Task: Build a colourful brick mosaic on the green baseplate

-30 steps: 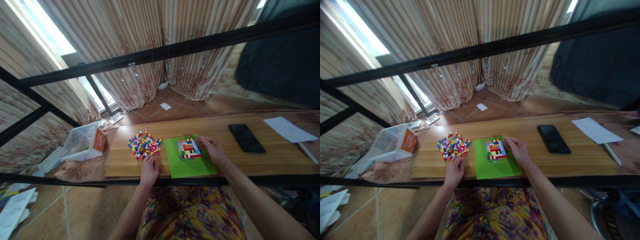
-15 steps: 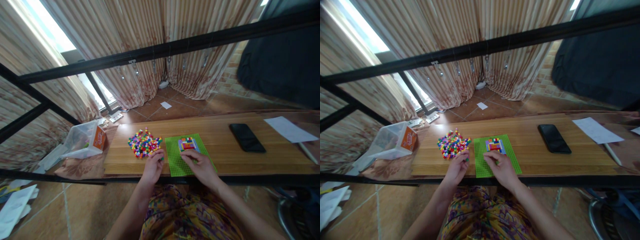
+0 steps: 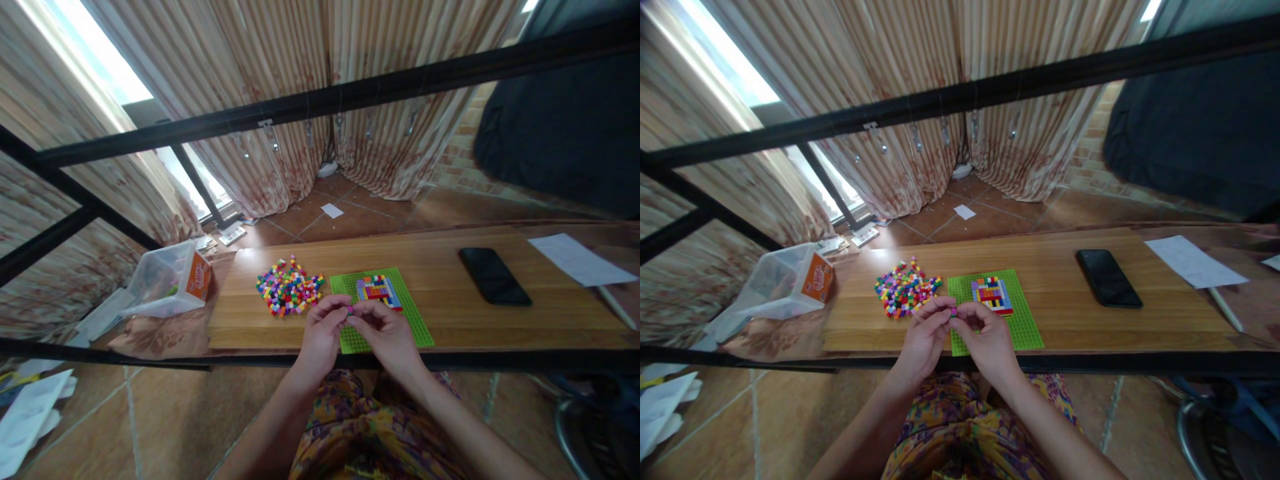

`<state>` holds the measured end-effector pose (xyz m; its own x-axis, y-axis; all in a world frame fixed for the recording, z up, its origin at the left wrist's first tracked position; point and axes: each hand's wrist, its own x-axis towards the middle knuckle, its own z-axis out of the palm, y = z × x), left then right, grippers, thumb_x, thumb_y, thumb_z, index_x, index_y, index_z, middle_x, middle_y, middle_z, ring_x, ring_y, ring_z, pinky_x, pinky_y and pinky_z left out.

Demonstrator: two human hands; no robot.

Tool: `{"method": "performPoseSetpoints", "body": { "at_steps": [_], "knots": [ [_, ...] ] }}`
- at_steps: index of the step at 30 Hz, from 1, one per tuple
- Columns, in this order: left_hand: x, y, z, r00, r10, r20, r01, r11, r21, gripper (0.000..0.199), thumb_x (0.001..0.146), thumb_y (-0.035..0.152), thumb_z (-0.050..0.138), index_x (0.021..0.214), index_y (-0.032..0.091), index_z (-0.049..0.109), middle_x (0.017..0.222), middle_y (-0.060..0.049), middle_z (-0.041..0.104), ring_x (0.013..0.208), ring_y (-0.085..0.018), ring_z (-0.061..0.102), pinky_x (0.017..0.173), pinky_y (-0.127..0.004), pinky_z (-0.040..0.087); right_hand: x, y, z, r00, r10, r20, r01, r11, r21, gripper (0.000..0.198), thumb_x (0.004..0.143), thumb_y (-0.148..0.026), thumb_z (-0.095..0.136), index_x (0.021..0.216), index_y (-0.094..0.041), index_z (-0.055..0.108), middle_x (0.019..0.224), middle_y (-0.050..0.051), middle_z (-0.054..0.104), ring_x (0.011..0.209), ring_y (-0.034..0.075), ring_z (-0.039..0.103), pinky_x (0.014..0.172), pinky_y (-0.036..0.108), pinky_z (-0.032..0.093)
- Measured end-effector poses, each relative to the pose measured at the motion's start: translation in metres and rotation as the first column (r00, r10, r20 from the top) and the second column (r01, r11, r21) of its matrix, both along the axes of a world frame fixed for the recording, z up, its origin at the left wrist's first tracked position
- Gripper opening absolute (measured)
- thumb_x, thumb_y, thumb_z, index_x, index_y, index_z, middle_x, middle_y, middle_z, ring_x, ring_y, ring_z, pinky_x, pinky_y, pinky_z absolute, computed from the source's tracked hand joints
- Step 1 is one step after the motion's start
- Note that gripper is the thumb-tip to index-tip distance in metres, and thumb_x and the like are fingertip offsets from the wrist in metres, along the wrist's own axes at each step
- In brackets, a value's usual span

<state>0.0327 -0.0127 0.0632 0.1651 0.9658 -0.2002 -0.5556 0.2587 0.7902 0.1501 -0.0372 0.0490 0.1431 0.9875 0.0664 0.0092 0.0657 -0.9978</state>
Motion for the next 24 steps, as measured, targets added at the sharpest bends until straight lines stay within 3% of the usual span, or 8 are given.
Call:
{"method": "performPoseSetpoints", "body": {
  "at_steps": [8,12,15,17,20,24],
  "knots": [
    [0.008,-0.001,-0.007,0.979,-0.015,-0.205,0.041,0.991,0.126,0.013,0.072,0.023,0.073,0.084,0.018,0.074,0.083,-0.002,0.072,0.08,-0.015,0.063,0.081,-0.027,0.048,0.008,-0.001,-0.004,0.996,-0.077,0.043,0.075,0.996,0.042,0.021,0.08,-0.037,0.067,0.095,-0.024,0.073,0.091,0.005,0.074,0.085,0.019,0.068,0.079,0.034,0.055],
    [0.014,0.0,-0.012,0.949,-0.032,-0.315,0.085,0.984,0.158,0.013,0.074,0.024,0.071,0.085,0.017,0.072,0.082,-0.002,0.071,0.078,-0.015,0.062,0.077,-0.027,0.049,0.022,-0.001,-0.009,0.986,-0.103,0.133,0.088,0.99,0.114,0.021,0.085,-0.035,0.061,0.098,-0.026,0.075,0.1,0.005,0.073,0.095,0.02,0.066,0.084,0.035,0.054],
    [0.017,0.005,-0.023,0.91,0.009,-0.415,0.082,0.976,0.2,0.013,0.074,0.02,0.069,0.087,0.018,0.071,0.083,-0.002,0.07,0.078,-0.015,0.062,0.076,-0.027,0.049,0.045,0.005,-0.016,0.966,-0.173,0.19,0.156,0.982,0.103,0.024,0.086,-0.038,0.059,0.099,-0.025,0.075,0.101,0.006,0.073,0.094,0.02,0.066,0.085,0.036,0.053],
    [0.017,0.013,-0.03,0.846,0.084,-0.526,0.063,0.964,0.257,0.014,0.076,0.016,0.066,0.09,0.018,0.07,0.085,-0.003,0.069,0.079,-0.015,0.062,0.075,-0.027,0.049,0.065,0.014,-0.02,0.943,-0.219,0.251,0.214,0.976,0.048,0.028,0.085,-0.04,0.058,0.1,-0.022,0.074,0.098,0.007,0.073,0.086,0.02,0.067,0.08,0.035,0.053],
    [0.017,0.029,-0.036,0.691,0.193,-0.697,0.105,0.927,0.36,0.022,0.078,0.012,0.063,0.098,0.019,0.068,0.095,-0.005,0.069,0.089,-0.018,0.063,0.08,-0.03,0.049,0.094,0.031,-0.024,0.906,-0.229,0.357,0.245,0.97,0.001,0.032,0.084,-0.043,0.056,0.097,-0.02,0.074,0.087,0.007,0.074,0.074,0.021,0.067,0.071,0.035,0.053],
    [0.023,0.055,-0.031,0.526,0.269,-0.807,0.268,0.848,0.457,0.034,0.08,0.01,0.062,0.113,0.02,0.065,0.116,-0.009,0.068,0.111,-0.024,0.06,0.1,-0.041,0.045,0.113,0.055,-0.023,0.833,-0.184,0.522,0.172,0.983,0.072,0.028,0.085,-0.038,0.053,0.092,-0.02,0.075,0.092,0.007,0.075,0.082,0.022,0.068,0.079,0.036,0.052]
  ]
}}
